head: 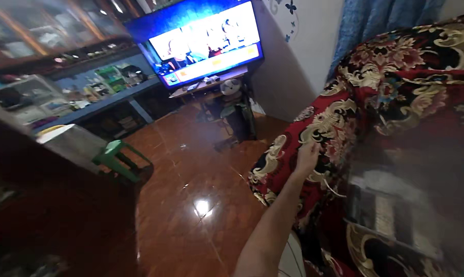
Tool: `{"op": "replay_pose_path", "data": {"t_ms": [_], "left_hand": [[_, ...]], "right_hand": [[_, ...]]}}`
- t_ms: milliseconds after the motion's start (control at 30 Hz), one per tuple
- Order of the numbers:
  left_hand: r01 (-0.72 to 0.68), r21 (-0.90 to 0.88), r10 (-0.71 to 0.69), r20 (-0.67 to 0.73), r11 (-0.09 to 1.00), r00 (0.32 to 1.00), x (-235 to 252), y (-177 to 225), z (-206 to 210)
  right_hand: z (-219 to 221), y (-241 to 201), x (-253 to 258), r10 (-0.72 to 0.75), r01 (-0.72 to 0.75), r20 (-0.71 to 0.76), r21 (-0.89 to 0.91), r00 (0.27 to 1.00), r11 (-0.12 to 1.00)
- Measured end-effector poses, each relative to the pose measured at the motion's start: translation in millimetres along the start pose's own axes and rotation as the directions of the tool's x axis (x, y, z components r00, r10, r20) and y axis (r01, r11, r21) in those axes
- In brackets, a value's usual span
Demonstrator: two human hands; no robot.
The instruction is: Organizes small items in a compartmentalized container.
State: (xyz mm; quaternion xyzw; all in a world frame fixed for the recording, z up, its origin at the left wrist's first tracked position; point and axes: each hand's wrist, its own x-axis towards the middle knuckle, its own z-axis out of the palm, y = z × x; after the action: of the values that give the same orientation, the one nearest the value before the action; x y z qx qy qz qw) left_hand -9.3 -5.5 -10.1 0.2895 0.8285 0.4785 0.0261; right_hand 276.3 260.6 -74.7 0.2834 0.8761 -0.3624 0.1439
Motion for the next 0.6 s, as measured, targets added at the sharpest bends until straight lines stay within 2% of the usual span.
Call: {"op": "replay_pose_path", "data": {"t_ms": [33, 100, 167, 233, 300, 333, 500, 533, 567, 600], "left_hand": [[0.038, 0.005, -0.038, -0.004, 0.999, 0.999, -1.4, 4.5, -1.8], [0.198, 0.026, -0.199, 0.086, 0.98, 0.976, -12.7, 37.0, -7.9], [0.162, 0.066, -0.169, 0.113, 0.985, 0.979, -14.1, 38.8, -4.1], [0.147, 0.096, -0.159, 0.132, 0.984, 0.978, -8.7, 35.5, -2.8], [0.004, 0.107, -0.01, 0.053, 0.994, 0.999, -3.2, 6.2, 2.6], [-0.021, 0.105, 0.016, 0.048, 0.994, 0.999, -2.8, 1.4, 2.0], [0.04, 0.097, -0.046, 0.063, 0.994, 0.997, -11.7, 9.3, 6.0], [0.039, 0.092, -0.042, 0.041, 0.995, 0.998, -11.5, 8.6, 7.0], [0.033, 0.082, -0.035, 0.032, 0.996, 0.999, -9.4, 7.0, 7.0], [0.02, 0.063, -0.021, 0.019, 0.998, 1.0, -6.6, 4.6, 7.5]], "right_hand": [[-0.6, -4.4, -1.0, -0.018, 0.019, -0.022, 0.03, 1.0, 0.999], [-5.4, -14.3, -11.0, -0.038, 0.039, -0.011, 0.047, 0.999, 0.998], [-7.7, -15.1, -10.3, -0.067, 0.067, -0.028, 0.017, 0.997, 0.998], [-18.7, -27.0, -12.0, -0.015, 0.016, 0.036, -0.042, 0.999, 0.999], [-19.3, -31.0, -9.4, 0.014, -0.01, 0.043, -0.079, 0.999, 0.997], [-17.3, -32.3, -6.8, 0.02, -0.015, 0.046, -0.094, 0.999, 0.995], [1.5, -41.2, 5.2, 0.086, -0.086, -0.011, -0.139, 0.996, 0.987], [12.4, -36.6, 11.4, 0.029, -0.039, -0.075, -0.144, 0.997, 0.989], [29.2, -24.0, 21.3, -0.097, 0.067, -0.188, -0.162, 0.977, 0.985], [46.7, -8.4, 33.1, -0.282, 0.219, -0.318, -0.218, 0.905, 0.951]]}}
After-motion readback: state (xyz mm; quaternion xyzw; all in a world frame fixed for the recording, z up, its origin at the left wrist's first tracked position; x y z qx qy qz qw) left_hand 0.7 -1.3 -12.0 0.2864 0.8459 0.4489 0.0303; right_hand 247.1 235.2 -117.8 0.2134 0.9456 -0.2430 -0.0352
